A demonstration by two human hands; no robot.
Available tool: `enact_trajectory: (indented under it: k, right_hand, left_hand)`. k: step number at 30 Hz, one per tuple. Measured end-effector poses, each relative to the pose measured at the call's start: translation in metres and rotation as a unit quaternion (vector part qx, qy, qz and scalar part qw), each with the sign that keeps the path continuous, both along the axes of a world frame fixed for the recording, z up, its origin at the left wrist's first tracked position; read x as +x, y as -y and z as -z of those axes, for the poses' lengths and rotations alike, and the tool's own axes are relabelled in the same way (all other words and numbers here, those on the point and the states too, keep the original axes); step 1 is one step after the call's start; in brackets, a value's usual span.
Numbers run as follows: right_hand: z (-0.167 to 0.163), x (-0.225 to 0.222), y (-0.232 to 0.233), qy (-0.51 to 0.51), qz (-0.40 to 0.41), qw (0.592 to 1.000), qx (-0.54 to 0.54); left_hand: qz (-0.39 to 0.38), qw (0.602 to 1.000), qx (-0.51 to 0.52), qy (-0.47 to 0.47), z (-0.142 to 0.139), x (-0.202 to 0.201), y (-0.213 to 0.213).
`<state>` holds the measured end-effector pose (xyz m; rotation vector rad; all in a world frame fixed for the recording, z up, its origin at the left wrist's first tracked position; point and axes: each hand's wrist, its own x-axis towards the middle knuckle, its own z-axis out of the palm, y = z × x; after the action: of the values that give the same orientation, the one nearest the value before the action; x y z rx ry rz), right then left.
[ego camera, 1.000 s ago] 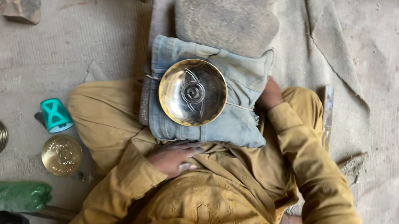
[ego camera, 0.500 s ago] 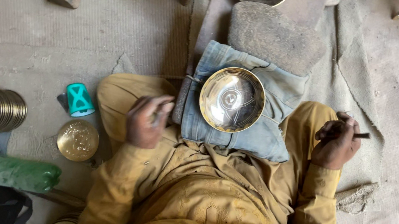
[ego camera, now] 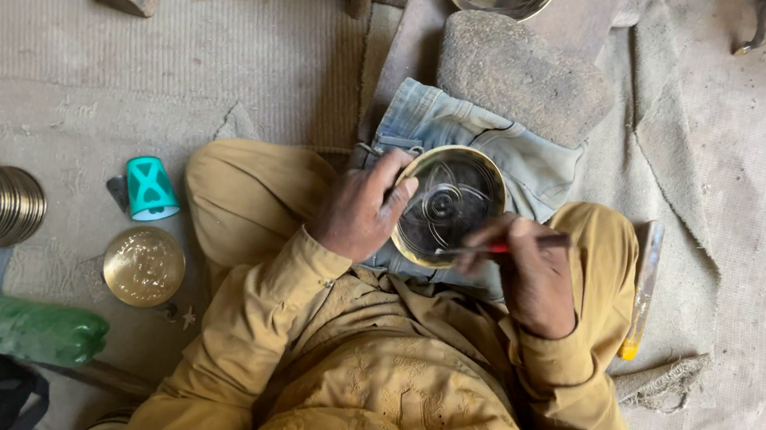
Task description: The person sits cross-legged on the floor with a brass bowl on a cloth pad on their lap and engraves decorative patterns into its surface, using a hand engraving tool with a hammer. They reposition and rotate the bowl between passes and continue cutting lines into the design.
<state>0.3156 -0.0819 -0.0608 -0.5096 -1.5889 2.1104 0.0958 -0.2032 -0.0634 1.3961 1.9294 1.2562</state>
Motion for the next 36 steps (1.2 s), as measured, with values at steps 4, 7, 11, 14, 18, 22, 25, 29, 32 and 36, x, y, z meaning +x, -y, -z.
enact_trajectory:
  k: [4,7,11,14,18,22,25,29,32,36]
  right_hand:
    - [-0.009,-0.034,-0.004,-0.057,0.128,0.984,0.110]
    - [-0.015,-0.035,-0.008,-0.119,0.288,0.909,0.278]
    - [-0.006,-0.026,-0.001,-0.048,0.239,0.954,0.175]
    - [0.006,-0.023,0.003,-0.033,0.216,0.963,0.161]
    - [0.012,-0.020,0.007,-0.034,0.193,0.958,0.207]
    - [0.004,-0.020,0.014,-0.013,0.231,0.948,0.220]
    - [-0.006,-0.017,0.022,0.006,0.254,0.911,0.324]
    - [-0.011,-0.015,0.036,0.070,0.246,0.917,0.306]
    - [-0.008,-0.017,0.038,0.070,0.245,0.918,0.302]
    - [-0.008,-0.012,0.033,0.031,0.247,0.933,0.259]
  left_hand:
    - [0.024,0.997,0.058,0.042,0.007,0.014,0.014]
    - [-0.016,0.997,0.005,0.073,0.015,0.022,0.019]
    - [-0.028,0.999,0.032,0.021,0.021,0.030,0.021]
    - [-0.002,1.000,-0.015,0.019,0.018,0.032,0.018]
    - [0.018,1.000,-0.004,-0.021,0.011,0.023,0.004]
    - [0.014,0.999,0.039,-0.034,0.008,0.023,-0.009]
    - [-0.013,0.999,0.038,-0.010,0.010,0.029,-0.008]
    - [-0.028,0.998,0.063,-0.009,0.013,0.034,-0.005]
    - [-0.022,0.998,0.061,0.010,0.012,0.035,-0.003]
    - [-0.012,0.998,0.051,0.040,0.010,0.034,-0.002]
